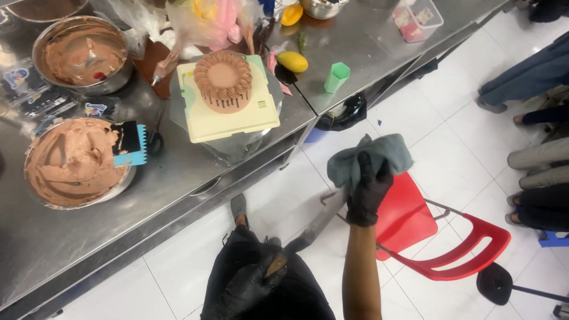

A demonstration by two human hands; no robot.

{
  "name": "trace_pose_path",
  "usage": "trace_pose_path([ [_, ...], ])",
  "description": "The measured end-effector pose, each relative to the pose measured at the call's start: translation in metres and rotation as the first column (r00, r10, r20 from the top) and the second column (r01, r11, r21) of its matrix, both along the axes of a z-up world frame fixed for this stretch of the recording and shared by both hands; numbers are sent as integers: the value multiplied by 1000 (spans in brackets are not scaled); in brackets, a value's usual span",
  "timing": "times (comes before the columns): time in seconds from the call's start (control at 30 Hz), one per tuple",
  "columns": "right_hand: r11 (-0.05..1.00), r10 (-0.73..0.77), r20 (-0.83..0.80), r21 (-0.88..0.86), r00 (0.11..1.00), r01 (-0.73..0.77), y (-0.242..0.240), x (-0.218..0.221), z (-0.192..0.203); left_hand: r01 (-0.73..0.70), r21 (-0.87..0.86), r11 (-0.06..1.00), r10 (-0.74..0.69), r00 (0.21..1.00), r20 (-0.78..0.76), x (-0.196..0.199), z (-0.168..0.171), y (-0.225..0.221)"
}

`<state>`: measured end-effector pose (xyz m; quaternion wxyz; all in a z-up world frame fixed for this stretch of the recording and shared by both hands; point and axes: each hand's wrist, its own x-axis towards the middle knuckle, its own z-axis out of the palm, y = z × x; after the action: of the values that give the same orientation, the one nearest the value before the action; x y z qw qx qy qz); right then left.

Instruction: Fill a piping bag with chocolate frosting and pipe a decorative border on the top of multiple small cakes.

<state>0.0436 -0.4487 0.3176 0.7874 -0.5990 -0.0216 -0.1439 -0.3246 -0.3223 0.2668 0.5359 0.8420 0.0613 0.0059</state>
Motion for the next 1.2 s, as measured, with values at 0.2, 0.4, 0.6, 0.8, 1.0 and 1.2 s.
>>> trace_pose_path([
  [0.2,997,67,-189,-12,980,-70,35,-54,-52,42,146,988,-42,999,0,122,58,55],
  [0.4,967,224,-243,174,944,-185,37,-65,-48,109,335,936,-17,964,-265,131,68,50],
  [0.6,998,-49,-174,32,983,55,-40,49,-70,-40,-196,980,-10,968,-251,105,16,51],
  [0.8,975,102,-306,220,947,-34,-114,79,-46,-350,-902,251,-6,932,-363,92,-63,72],
  [1.0,929,354,-342,233,871,-286,-136,42,-67,-28,-194,981,-68,878,-473,158,4,63],
  [1.2,934,154,-633,-157,759,-320,-140,5,-68,70,-415,907,-133,984,-123,225,20,42],
])
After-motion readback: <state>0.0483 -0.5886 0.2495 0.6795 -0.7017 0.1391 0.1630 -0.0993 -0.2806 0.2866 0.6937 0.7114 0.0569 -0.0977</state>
